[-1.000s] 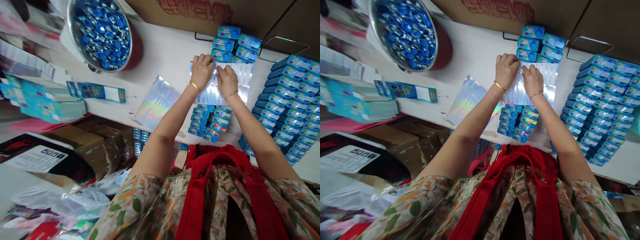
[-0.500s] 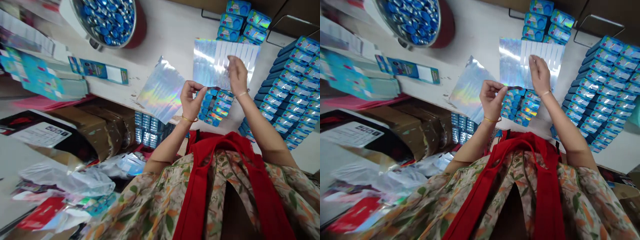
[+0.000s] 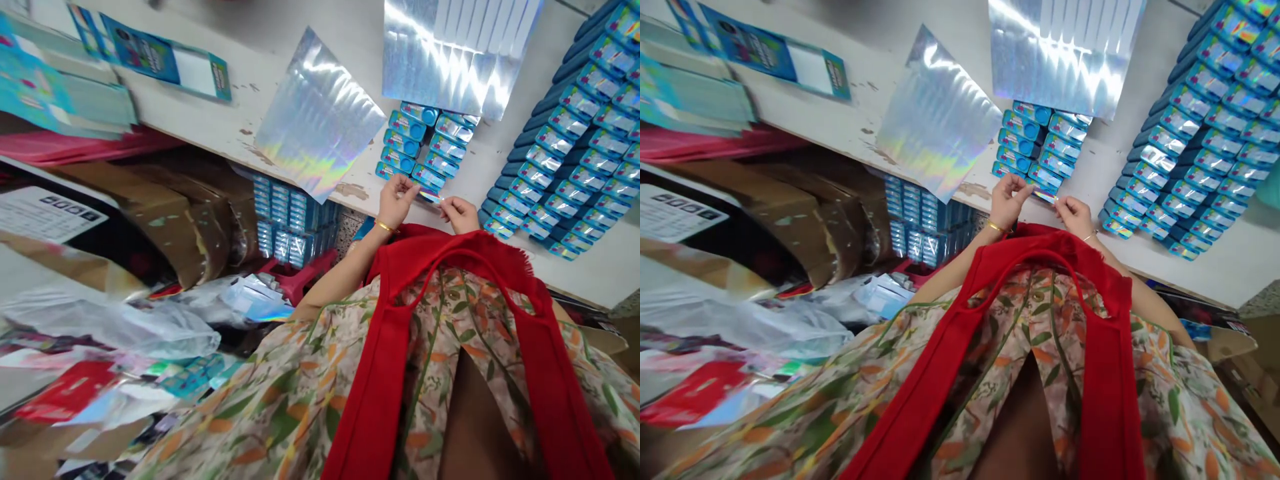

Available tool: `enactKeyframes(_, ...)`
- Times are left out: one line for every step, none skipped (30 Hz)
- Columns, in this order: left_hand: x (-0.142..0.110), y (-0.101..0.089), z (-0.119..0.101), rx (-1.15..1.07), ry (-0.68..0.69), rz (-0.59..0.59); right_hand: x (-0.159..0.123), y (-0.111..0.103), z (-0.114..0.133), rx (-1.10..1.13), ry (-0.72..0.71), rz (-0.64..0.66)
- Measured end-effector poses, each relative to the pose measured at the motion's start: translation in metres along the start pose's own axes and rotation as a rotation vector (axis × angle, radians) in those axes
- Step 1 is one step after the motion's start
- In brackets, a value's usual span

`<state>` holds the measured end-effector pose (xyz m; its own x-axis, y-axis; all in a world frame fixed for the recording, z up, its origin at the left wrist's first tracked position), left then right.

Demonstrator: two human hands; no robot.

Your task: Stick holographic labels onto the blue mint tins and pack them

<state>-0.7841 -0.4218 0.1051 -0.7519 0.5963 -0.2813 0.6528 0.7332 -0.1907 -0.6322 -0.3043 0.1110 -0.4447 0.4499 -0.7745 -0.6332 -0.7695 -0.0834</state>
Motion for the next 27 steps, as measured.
enactKeyframes(0.0, -0.002, 0.002, 0.071, 0.047, -0.002, 0.002, 0.001, -0.003, -0.017, -0.006, -0.003)
enactKeyframes(0.001, -0.004, 0.004, 0.14, 0.085, -0.005, 0.004, 0.002, -0.005, -0.036, -0.016, -0.005)
enactKeyframes(0.001, -0.006, 0.006, 0.202, 0.113, -0.011, 0.006, 0.002, -0.007, -0.056, -0.028, -0.007)
enactKeyframes(0.002, -0.007, 0.008, 0.253, 0.133, -0.018, 0.008, 0.002, -0.009, -0.077, -0.038, -0.007)
enactKeyframes(0.002, -0.007, 0.01, 0.293, 0.147, -0.022, 0.011, 0.002, -0.011, -0.095, -0.048, -0.009)
enactKeyframes(0.002, -0.007, 0.012, 0.321, 0.158, -0.022, 0.012, 0.002, -0.012, -0.109, -0.056, -0.012)
enactKeyframes(0.002, -0.006, 0.013, 0.342, 0.166, -0.02, 0.014, 0.001, -0.014, -0.118, -0.062, -0.016)
enactKeyframes(0.003, -0.005, 0.014, 0.36, 0.172, -0.016, 0.016, 0.0, -0.016, -0.123, -0.068, -0.019)
enactKeyframes(0.003, -0.003, 0.015, 0.377, 0.174, -0.011, 0.017, -0.001, -0.017, -0.128, -0.074, -0.023)
enactKeyframes(0.003, -0.002, 0.016, 0.394, 0.174, -0.004, 0.018, -0.002, -0.019, -0.133, -0.08, -0.028)
enactKeyframes(0.003, 0.0, 0.017, 0.412, 0.172, 0.003, 0.019, -0.003, -0.02, -0.139, -0.084, -0.031)
enactKeyframes(0.003, 0.001, 0.017, 0.431, 0.171, 0.011, 0.021, -0.003, -0.022, -0.144, -0.087, -0.032)
enactKeyframes(0.003, 0.003, 0.017, 0.452, 0.172, 0.023, 0.022, -0.003, -0.024, -0.148, -0.089, -0.034)
enactKeyframes(0.003, 0.004, 0.018, 0.473, 0.174, 0.036, 0.024, -0.003, -0.026, -0.151, -0.09, -0.033)
enactKeyframes(0.002, 0.005, 0.018, 0.496, 0.176, 0.045, 0.027, -0.003, -0.028, -0.151, -0.087, -0.025)
enactKeyframes(0.002, 0.005, 0.018, 0.518, 0.177, 0.046, 0.03, -0.002, -0.031, -0.15, -0.077, -0.011)
enactKeyframes(0.002, 0.005, 0.017, 0.536, 0.177, 0.035, 0.034, 0.0, -0.034, -0.149, -0.057, 0.004)
enactKeyframes(0.002, 0.004, 0.016, 0.549, 0.176, 0.012, 0.037, 0.001, -0.037, -0.151, -0.03, 0.01)
enactKeyframes(0.002, 0.002, 0.015, 0.557, 0.172, -0.021, 0.039, 0.001, -0.04, -0.157, 0.0, 0.0)
enactKeyframes(0.002, 0.0, 0.013, 0.562, 0.163, -0.053, 0.04, 0.001, -0.041, -0.166, 0.029, -0.027)
enactKeyframes(0.003, -0.002, 0.011, 0.571, 0.147, -0.075, 0.04, 0.001, -0.041, -0.181, 0.052, -0.06)
enactKeyframes(0.003, -0.003, 0.01, 0.588, 0.123, -0.08, 0.037, 0.002, -0.038, -0.205, 0.067, -0.074)
enactKeyframes(0.004, -0.003, 0.008, 0.615, 0.094, -0.066, 0.034, 0.005, -0.035, -0.238, 0.076, -0.048)
enactKeyframes(0.004, -0.002, 0.007, 0.654, 0.063, -0.04, 0.028, 0.012, -0.03, -0.276, 0.09, 0.02)
enactKeyframes(0.004, -0.001, 0.007, 0.702, 0.035, -0.009, 0.022, 0.019, -0.024, -0.315, 0.113, 0.117)
enactKeyframes(0.003, -0.001, 0.007, 0.754, 0.014, 0.02, 0.014, 0.026, -0.018, -0.357, 0.148, 0.221)
enactKeyframes(0.002, 0.0, 0.007, 0.803, 0.007, 0.044, 0.007, 0.032, -0.012, -0.412, 0.19, 0.309)
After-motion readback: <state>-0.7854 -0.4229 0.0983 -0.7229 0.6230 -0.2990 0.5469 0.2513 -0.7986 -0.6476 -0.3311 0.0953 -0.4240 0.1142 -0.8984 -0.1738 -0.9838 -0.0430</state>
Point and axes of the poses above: each hand's wrist, its own x-axis towards the middle knuckle, its own y-axis out of the palm, z = x × y, the point moved 5 cm from there along x, towards the middle knuckle, and after that the axes turned 9 degrees about y, right-handed, at the moved point
